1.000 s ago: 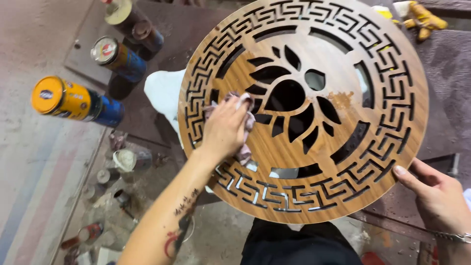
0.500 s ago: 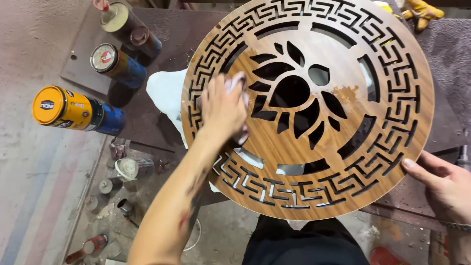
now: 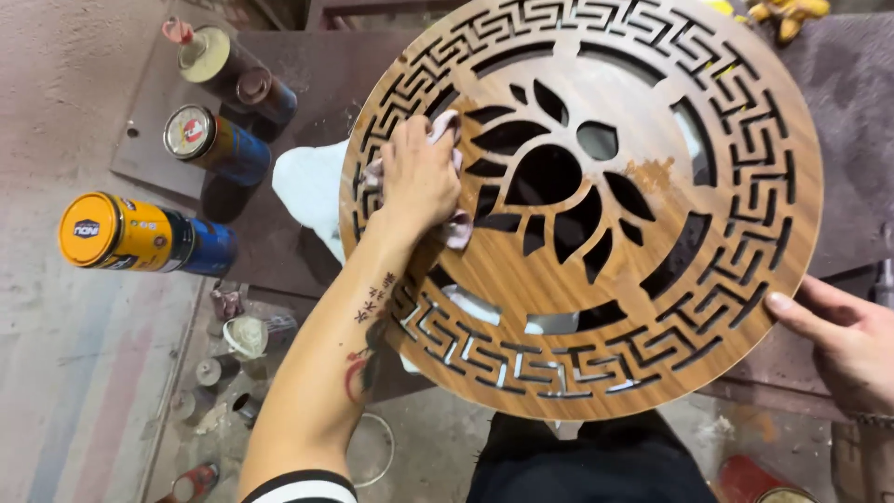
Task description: Polishing a decorative circular wooden cutout with a lotus flower design using a rag.
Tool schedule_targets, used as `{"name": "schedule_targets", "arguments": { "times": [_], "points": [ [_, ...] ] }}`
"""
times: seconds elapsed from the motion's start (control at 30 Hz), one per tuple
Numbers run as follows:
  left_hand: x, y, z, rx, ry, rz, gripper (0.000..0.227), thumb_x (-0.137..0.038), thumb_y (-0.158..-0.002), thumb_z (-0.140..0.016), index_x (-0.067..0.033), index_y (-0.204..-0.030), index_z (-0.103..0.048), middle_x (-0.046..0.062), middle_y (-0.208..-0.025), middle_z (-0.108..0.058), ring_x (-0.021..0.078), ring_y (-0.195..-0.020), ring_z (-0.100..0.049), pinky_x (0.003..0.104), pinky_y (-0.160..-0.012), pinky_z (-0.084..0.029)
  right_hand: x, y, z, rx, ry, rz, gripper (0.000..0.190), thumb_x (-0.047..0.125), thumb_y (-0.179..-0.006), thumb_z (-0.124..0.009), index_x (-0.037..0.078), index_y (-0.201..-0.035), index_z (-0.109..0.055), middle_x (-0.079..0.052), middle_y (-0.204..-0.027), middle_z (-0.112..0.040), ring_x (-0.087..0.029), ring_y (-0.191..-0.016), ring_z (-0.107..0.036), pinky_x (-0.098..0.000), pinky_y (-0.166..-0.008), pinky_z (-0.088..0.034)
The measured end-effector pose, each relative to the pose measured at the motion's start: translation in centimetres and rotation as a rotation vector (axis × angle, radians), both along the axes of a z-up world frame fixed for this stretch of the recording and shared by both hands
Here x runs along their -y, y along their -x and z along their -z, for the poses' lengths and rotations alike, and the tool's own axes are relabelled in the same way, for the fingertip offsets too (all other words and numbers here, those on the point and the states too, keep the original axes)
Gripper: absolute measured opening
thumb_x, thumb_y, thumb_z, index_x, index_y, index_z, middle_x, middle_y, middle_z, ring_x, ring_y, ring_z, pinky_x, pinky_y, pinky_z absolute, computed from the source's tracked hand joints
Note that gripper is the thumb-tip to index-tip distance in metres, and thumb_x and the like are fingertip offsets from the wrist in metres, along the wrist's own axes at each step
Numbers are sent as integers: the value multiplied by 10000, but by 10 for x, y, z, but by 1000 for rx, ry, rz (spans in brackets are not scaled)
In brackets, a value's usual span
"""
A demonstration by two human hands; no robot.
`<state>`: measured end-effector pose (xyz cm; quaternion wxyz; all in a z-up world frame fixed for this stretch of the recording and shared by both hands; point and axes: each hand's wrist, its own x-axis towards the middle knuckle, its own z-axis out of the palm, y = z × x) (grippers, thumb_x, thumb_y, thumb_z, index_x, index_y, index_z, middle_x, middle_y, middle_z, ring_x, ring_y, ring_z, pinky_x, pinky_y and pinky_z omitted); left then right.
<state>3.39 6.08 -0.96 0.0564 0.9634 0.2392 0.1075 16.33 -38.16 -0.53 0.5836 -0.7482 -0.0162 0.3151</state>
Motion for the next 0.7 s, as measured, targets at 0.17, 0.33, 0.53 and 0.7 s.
{"name": "schedule_targets", "arguments": {
  "times": [0.17, 0.33, 0.53, 0.7],
  "points": [
    [61, 63, -26, 16, 97, 147, 347, -114, -871, -581, -146, -1217, -568, 130, -1054, -501, 300, -1002, -466, 530, -906, -364, -5, 1, -8, -20, 59, 6, 458, -106, -1008, -445, -123, -1464, -482, -270, -1372, -569, -340, -1193, -531, -410, -1056, -409],
    [46, 53, -8, 331, 101, 258, 338, -131, -1023, -484, -145, -1348, -578, 70, -1094, -553, 226, -993, -500, 414, -910, -340, -8, -5, -9, -12, 100, 32, 456, -111, -990, -488, -144, -1444, -492, -245, -1378, -579, -301, -1193, -525, -364, -1047, -389],
    [33, 9, 7, 103, -123, 336, 270, -104, -943, -502, -58, -1144, -676, 192, -1273, -525, 301, -1145, -474, 418, -921, -345, -23, -8, -35, -143, 172, 41, 407, -130, -1013, -439, -178, -1414, -490, -261, -1408, -569, -315, -1244, -511, -388, -1065, -374],
    [49, -7, 4, 38, -166, 73, 382, -80, -921, -565, -183, -1263, -699, 171, -1177, -541, 285, -1057, -476, 406, -872, -366, -11, -10, -27, -139, 210, 49, 430, -149, -983, -496, -170, -1412, -503, -302, -1347, -596, -371, -1144, -561, -417, -1017, -434]
  ]
}}
